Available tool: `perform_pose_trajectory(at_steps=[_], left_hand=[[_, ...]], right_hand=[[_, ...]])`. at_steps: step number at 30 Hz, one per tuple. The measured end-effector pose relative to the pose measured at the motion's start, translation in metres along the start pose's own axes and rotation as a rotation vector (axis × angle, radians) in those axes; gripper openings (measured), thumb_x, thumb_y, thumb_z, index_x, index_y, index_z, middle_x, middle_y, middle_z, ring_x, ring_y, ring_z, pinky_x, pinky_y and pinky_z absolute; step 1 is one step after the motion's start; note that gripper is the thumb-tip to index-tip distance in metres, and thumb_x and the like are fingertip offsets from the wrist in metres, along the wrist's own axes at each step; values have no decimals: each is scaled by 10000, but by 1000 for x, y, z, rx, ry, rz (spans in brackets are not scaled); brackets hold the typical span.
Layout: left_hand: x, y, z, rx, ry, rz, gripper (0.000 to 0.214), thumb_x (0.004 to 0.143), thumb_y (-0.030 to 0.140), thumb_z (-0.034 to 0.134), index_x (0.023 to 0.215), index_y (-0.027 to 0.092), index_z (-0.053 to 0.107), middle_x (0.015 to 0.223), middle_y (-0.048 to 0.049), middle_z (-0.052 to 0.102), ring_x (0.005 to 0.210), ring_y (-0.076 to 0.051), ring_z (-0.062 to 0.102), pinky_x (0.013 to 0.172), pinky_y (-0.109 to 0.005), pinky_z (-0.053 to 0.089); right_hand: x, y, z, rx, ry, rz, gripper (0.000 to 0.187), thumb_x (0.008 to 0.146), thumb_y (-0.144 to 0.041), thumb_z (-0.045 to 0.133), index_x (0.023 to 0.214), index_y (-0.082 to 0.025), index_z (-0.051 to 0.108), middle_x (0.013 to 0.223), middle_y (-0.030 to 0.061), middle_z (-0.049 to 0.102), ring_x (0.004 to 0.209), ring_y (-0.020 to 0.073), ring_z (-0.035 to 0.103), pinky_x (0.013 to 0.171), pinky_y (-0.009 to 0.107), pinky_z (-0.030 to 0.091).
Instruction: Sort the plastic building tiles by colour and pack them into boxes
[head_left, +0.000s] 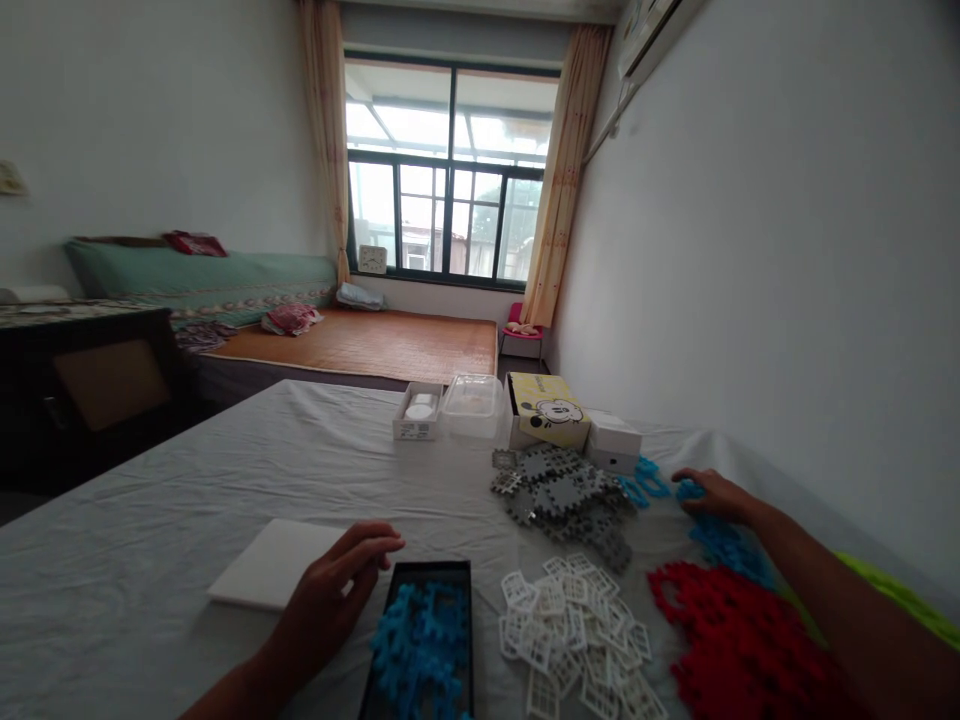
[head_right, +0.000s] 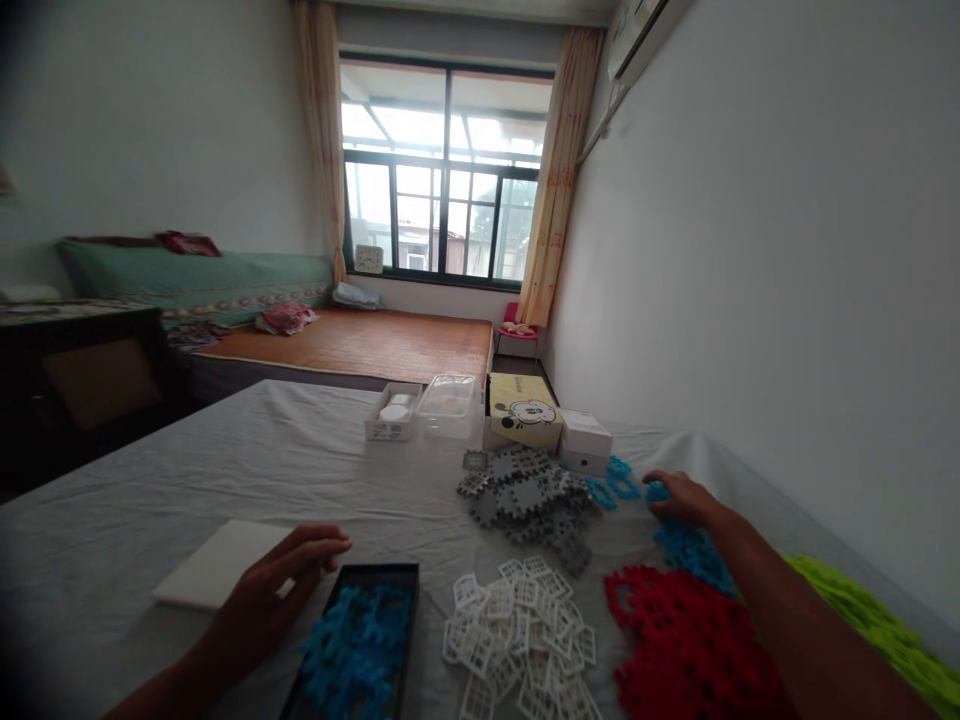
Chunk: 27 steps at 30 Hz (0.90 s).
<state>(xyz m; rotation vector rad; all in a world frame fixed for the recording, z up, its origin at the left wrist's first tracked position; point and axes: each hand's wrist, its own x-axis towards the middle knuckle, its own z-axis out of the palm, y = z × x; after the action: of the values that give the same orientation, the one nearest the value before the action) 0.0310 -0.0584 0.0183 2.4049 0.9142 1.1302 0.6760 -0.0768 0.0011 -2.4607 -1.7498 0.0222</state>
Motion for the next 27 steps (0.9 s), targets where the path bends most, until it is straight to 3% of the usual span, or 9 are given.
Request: perform_pose_trajectory(at_steps=[8,12,14,17,21,24,27], left_hand=[[-1,-9,1,-38,-21,20,257,886,182,427,1046,242,620,1071,-52,622,786,-115,639,738,-208,514],[0,-9,1,-25,-34,17,260,891,183,418,1046,236,620,1075,-49,618,810,-117,635,754,-216,505],[2,-3,1,-4,-33,1,272,897,186,398,1042,225,625,1075,-55,620,884,-134,626,804,-236,493],[4,6,4,5,-41,-26,293,906,200,380,1064,211,626,1095,-67,618,1035,-165,579,916,-279,451],[3,14,11,-75,-71,-43,309,927,243,370,1127,201,601,1139,-71,605,1089,-168,552,971,-295,420],[-2,19,13,-135,-80,-39,334,943,262,340,1168,198,578,1167,-72,594,1127,-172,529,998,-305,400],[-5,23,10,-174,-85,-22,341,951,263,321,1170,189,571,1168,-76,590,1141,-170,516,1011,-308,386]], right_hand=[[-15,-8,-11,51,6,34,470,598,-346,660,1038,-191,607,987,91,625,898,239,603,796,289,454],[-24,-17,-39,47,79,55,455,631,-325,649,1055,-179,576,1058,120,597,972,263,572,848,331,434],[-30,-39,-59,76,114,-2,463,666,-367,638,1082,-181,556,1077,120,588,998,265,554,874,342,422],[-52,-110,-91,230,112,-232,485,688,-459,644,1085,-200,547,1042,92,594,948,252,563,857,351,435],[-119,-251,-113,446,-34,-580,473,695,-435,677,1096,-234,527,1085,51,561,941,210,556,863,343,444],[-172,-343,-102,481,-184,-862,435,684,-315,705,1088,-251,557,1103,36,551,988,189,537,894,318,431],[-199,-393,-80,417,-266,-966,586,622,-229,752,1170,-268,545,1155,48,551,1074,219,504,953,355,407]])
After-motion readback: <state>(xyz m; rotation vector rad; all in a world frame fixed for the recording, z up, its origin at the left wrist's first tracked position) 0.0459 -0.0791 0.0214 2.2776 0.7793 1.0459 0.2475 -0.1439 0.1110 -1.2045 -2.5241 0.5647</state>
